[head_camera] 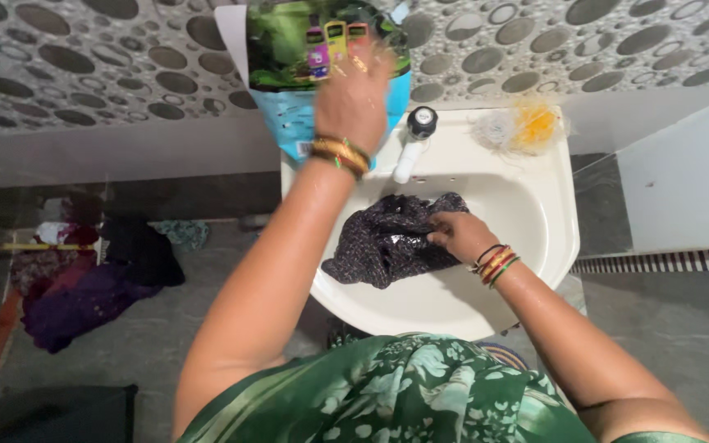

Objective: The person washes a piece of dark fabric in a bathroom sink by hand using liquid detergent and a small scrubbing brush.

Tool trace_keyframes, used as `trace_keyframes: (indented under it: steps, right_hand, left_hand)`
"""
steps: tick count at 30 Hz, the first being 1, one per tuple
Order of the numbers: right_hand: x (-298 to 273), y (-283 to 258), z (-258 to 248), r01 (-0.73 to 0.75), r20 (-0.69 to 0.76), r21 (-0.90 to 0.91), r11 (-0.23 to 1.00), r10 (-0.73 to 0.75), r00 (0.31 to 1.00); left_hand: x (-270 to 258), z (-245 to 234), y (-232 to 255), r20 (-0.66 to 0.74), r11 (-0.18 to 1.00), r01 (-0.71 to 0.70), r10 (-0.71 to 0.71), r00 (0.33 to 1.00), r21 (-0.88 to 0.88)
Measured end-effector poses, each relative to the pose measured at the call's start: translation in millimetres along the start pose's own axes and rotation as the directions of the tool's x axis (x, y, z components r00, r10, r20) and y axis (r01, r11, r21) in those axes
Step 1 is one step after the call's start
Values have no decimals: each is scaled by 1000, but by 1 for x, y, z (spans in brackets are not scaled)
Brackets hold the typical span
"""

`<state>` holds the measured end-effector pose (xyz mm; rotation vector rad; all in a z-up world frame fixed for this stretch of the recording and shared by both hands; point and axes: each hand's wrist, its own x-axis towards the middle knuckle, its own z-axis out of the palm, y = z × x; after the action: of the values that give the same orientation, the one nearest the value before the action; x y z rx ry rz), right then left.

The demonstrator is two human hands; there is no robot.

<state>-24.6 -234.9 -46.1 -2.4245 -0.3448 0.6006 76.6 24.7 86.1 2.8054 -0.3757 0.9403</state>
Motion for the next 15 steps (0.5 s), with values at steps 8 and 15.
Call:
trace_keyframes:
  steps: [8,15]
  right_hand:
    - [-20,3,5,-3,57,151,989,-6,998]
    - [-21,13,19,9,57,254,967,-24,998]
  left_hand:
    - [37,5,-39,144,930,360,-348,926,-71]
    - [38,-35,-51,-35,958,228,-237,971,-172]
